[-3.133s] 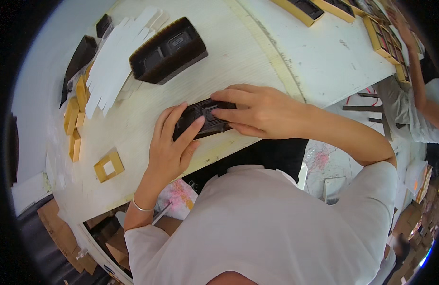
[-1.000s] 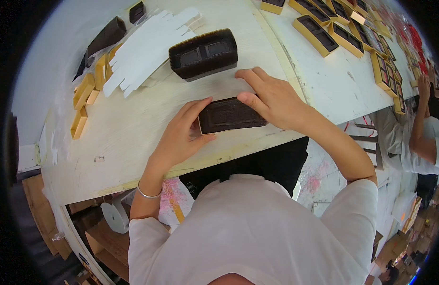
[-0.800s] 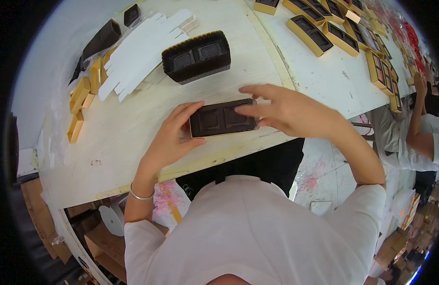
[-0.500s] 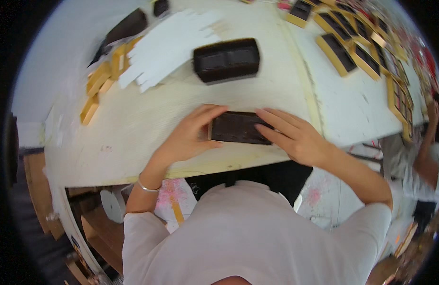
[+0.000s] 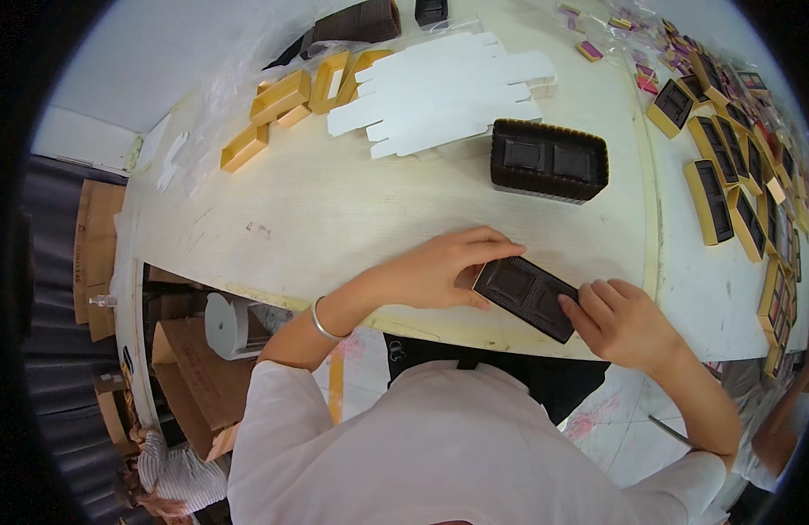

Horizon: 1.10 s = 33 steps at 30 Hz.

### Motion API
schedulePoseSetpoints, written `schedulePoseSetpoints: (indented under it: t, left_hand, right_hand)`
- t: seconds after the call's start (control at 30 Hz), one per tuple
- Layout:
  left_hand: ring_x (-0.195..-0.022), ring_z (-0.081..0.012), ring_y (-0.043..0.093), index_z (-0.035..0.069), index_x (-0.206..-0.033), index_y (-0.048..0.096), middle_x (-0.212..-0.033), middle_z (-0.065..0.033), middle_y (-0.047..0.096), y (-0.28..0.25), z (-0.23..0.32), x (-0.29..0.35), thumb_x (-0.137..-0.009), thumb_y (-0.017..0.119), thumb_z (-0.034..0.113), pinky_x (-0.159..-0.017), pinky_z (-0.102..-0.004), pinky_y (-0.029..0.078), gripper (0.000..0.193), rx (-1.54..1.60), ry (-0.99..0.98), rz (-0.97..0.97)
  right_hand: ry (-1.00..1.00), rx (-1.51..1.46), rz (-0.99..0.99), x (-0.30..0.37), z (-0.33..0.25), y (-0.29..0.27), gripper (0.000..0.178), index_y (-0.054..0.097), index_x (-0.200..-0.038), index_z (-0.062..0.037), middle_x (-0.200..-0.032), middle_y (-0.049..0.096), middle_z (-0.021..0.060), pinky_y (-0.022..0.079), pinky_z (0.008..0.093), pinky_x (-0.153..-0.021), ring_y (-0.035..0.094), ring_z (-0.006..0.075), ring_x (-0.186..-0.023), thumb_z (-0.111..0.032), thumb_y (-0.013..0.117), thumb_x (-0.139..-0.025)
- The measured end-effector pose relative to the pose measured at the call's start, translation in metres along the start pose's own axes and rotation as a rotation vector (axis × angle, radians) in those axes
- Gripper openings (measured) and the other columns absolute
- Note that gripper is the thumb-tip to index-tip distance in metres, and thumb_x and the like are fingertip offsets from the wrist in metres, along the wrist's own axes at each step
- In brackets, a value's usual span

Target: The person assembles small rectangular boxes by folding flat cardboard pieces and inserting black plastic trays into them. The person repeatedly picks up a flat piece, folds it into a box shape, and places a tray inside, then sets the completed unit aside.

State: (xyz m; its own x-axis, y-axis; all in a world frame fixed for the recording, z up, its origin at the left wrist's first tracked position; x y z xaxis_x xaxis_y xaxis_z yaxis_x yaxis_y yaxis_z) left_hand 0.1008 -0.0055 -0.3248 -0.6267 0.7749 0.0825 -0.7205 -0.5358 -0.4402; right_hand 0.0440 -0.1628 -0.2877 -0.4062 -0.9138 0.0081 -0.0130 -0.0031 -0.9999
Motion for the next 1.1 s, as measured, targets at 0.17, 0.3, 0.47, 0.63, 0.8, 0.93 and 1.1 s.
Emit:
schedulePoseSetpoints:
  t: [0.17,0.3,0.47,0.63,0.8,0.93,1.1]
  left_hand:
    - [-0.112,-0.0288,0.052,0.008,-0.135,0.046,-0.128,-0.0109,0.048,0.0,-0.001,0.003,-0.07,0.078,0.008,-0.089,-0.034,0.049,0.072,-0.074,0.009,0.04]
    - [-0.114,-0.0295,0.051,0.009,-0.134,0.048,-0.131,-0.0124,0.049,-0.002,0.011,0.009,-0.07,0.08,0.015,-0.093,-0.0369,0.047,0.072,-0.245,0.144,0.128]
    - [-0.06,-0.0068,0.044,0.009,-0.102,0.062,-0.09,0.0026,0.06,-0.156,-0.008,0.089,-0.081,0.071,0.01,-0.056,-0.0217,0.04,0.023,-0.173,0.171,1.116]
    - [-0.087,-0.0222,0.058,0.007,-0.107,0.064,-0.107,-0.0098,0.06,-0.23,-0.062,0.092,-0.088,0.06,0.015,-0.075,-0.0318,0.047,0.021,-0.806,-0.272,1.147]
    - [-0.108,-0.0266,0.056,0.006,-0.116,0.064,-0.119,-0.0138,0.058,-0.245,-0.082,0.049,-0.09,0.057,0.016,-0.093,-0.0332,0.044,0.028,-0.799,-0.283,0.86]
    - [-0.098,-0.024,0.06,0.003,-0.114,0.064,-0.113,-0.0121,0.064,-0.273,-0.125,0.04,-0.09,0.056,0.019,-0.088,-0.0315,0.046,0.03,-0.31,-0.2,0.682]
    - [-0.089,-0.0215,0.06,-0.001,-0.111,0.064,-0.106,-0.0115,0.067,-0.27,-0.124,0.044,-0.092,0.053,0.027,-0.085,-0.0292,0.046,0.036,-0.199,-0.295,0.644]
  right_hand:
    - [0.258,-0.087,0.044,-0.01,-0.016,-0.011,0.063,0.055,-0.121,0.0066,-0.14,0.034,0.0293,0.045,0.046,-0.096,0.044,0.0421,-0.124,-0.029,0.072,-0.071]
    - [0.384,-0.256,0.254,0.003,-0.015,0.03,0.057,0.054,-0.123,0.0061,-0.138,0.038,0.0291,0.043,0.0479,-0.099,0.045,0.0444,-0.122,-0.018,0.071,-0.075]
    - [1.322,-0.659,0.67,0.131,0.09,0.011,0.041,0.051,-0.13,0.0015,-0.135,0.047,0.0184,0.039,0.0405,-0.103,0.051,0.0315,-0.118,-0.016,0.058,-0.093]
    - [0.79,0.336,0.587,0.139,0.135,-0.11,0.059,0.038,-0.143,-0.0117,-0.152,0.027,0.0153,0.028,0.0449,-0.111,0.029,0.0346,-0.138,-0.032,0.056,-0.092]
    - [0.504,-0.081,0.382,-0.021,0.089,-0.056,0.054,0.055,-0.125,-0.0041,-0.13,0.05,0.0169,0.037,0.041,-0.103,0.046,0.0337,-0.122,-0.014,0.073,-0.075]
    - [0.352,0.129,0.39,-0.051,0.087,-0.039,0.02,0.062,-0.088,0.0005,-0.091,0.058,0.0114,0.045,0.041,-0.084,0.054,0.0293,-0.097,-0.001,0.07,-0.07]
    - [0.494,-0.188,0.497,-0.044,0.104,-0.053,0.021,0.059,-0.084,0.0005,-0.081,0.054,0.012,0.045,0.0373,-0.073,0.052,0.0296,-0.085,0.0,0.074,-0.068]
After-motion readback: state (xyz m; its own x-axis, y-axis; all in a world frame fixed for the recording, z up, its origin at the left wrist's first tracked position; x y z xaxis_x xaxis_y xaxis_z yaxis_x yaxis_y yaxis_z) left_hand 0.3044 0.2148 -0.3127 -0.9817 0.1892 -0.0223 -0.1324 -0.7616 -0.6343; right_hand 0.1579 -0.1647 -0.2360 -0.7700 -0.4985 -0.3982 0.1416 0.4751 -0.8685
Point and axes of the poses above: each hand's wrist, its own x-axis away from the middle knuckle, its own y-axis out of the palm, z = x × y, the point moved 8 cm from there along -x, towards the middle knuckle
